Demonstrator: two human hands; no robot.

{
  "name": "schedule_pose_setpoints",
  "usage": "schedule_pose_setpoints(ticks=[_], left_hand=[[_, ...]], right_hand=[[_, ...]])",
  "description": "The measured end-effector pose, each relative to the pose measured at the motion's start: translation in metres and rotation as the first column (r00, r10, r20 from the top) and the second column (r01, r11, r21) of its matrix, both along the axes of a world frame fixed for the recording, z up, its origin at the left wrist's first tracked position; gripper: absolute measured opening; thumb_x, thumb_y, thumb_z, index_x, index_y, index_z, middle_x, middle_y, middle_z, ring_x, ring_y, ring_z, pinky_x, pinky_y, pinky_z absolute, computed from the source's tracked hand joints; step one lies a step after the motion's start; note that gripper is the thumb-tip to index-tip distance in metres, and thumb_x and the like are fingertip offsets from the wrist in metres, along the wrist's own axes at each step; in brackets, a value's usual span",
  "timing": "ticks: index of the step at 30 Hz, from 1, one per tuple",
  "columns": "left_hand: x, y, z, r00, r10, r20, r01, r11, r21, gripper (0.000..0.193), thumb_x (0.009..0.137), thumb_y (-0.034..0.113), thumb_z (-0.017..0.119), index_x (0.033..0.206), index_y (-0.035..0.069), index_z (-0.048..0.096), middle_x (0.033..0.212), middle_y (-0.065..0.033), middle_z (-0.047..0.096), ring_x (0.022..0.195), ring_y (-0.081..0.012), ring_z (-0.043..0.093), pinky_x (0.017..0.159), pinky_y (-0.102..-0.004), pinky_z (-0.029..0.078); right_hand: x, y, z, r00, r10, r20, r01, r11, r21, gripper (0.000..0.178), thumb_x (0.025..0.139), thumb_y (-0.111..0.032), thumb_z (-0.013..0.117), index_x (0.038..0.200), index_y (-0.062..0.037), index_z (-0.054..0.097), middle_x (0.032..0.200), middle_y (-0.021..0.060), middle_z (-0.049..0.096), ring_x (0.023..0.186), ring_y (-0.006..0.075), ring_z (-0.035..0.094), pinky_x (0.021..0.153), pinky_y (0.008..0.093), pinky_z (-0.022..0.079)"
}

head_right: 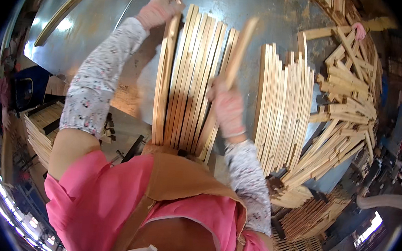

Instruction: The person sorts thin wooden strips on a metal table, picking them up from a pile and arranging them into neat stacks. The person handles the wood by hand, aligning the strips and moving them to a designated area on the table.

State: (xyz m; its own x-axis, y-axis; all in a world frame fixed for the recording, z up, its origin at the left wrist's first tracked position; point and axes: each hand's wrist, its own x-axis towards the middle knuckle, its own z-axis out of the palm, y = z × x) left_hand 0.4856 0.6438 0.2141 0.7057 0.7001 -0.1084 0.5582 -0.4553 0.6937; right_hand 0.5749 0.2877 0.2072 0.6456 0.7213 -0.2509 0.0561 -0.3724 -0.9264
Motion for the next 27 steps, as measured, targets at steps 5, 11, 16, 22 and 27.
schedule_pose_setpoints(ticks=[5, 11, 16, 22, 27], left_hand=[[-0.022, -0.022, 0.098, 0.976, 0.004, 0.219, -0.044, 0.983, 0.176, 0.035, 0.095, 0.033, 0.071, 0.122, 0.012, 0.077, 0.124, -0.0165, 0.075, 0.116, -0.0308, 0.072, 0.102, -0.0411, 0.057], [-0.056, -0.082, 0.199, 0.914, 0.028, 0.404, -0.145, 0.955, 0.260, 0.034, 0.094, 0.029, 0.073, 0.121, 0.008, 0.077, 0.120, -0.0166, 0.077, 0.111, -0.0277, 0.073, 0.097, -0.0397, 0.059], [-0.084, -0.179, 0.188, 0.874, 0.137, 0.467, -0.227, 0.963, 0.143, 0.033, 0.093, 0.024, 0.075, 0.120, 0.005, 0.077, 0.116, -0.0166, 0.078, 0.107, -0.0252, 0.075, 0.093, -0.0385, 0.061], [-0.148, -0.355, 0.069, 0.807, 0.178, 0.563, -0.117, 0.983, -0.143, 0.036, 0.089, 0.015, 0.080, 0.122, 0.001, 0.075, 0.129, -0.0229, 0.074, 0.115, -0.0298, 0.074, 0.100, -0.0419, 0.062], [-0.111, -0.382, 0.080, 0.917, -0.058, -0.395, 0.216, 0.904, 0.369, 0.094, 0.085, 0.039, 0.081, 0.164, 0.012, 0.037, 0.155, -0.0204, 0.054, 0.144, -0.0401, 0.053, 0.121, -0.0519, 0.045]], right_hand=[[0.080, 0.032, 0.097, 0.881, -0.077, -0.467, 0.209, 0.949, 0.238, 0.054, 0.108, -0.050, 0.063, 0.133, -0.0026, 0.056, 0.096, 0.0183, 0.072, 0.069, 0.0201, 0.070, 0.057, 0.0325, 0.059], [0.105, 0.018, 0.096, 0.941, -0.073, -0.331, 0.186, 0.928, 0.322, 0.065, 0.107, -0.054, 0.061, 0.143, -0.0006, 0.050, 0.107, 0.0223, 0.070, 0.077, 0.0243, 0.073, 0.066, 0.0372, 0.065], [0.157, 0.025, 0.043, 0.687, -0.148, -0.711, 0.591, 0.683, 0.429, 0.063, 0.110, -0.044, 0.057, 0.150, 0.0009, 0.041, 0.119, 0.0254, 0.067, 0.096, 0.0345, 0.073, 0.090, 0.0478, 0.064], [0.150, 0.042, -0.003, 0.619, 0.015, -0.785, 0.598, 0.639, 0.483, 0.070, 0.097, -0.061, 0.065, 0.142, -0.0092, 0.050, 0.119, 0.0161, 0.066, 0.105, 0.0303, 0.068, 0.096, 0.0526, 0.060], [0.083, -0.001, 0.039, 0.437, -0.102, -0.894, 0.668, 0.703, 0.246, 0.042, 0.098, -0.021, 0.077, 0.127, -0.0040, 0.053, 0.102, 0.0175, 0.066, 0.088, 0.0331, 0.071, 0.086, 0.0537, 0.063]])
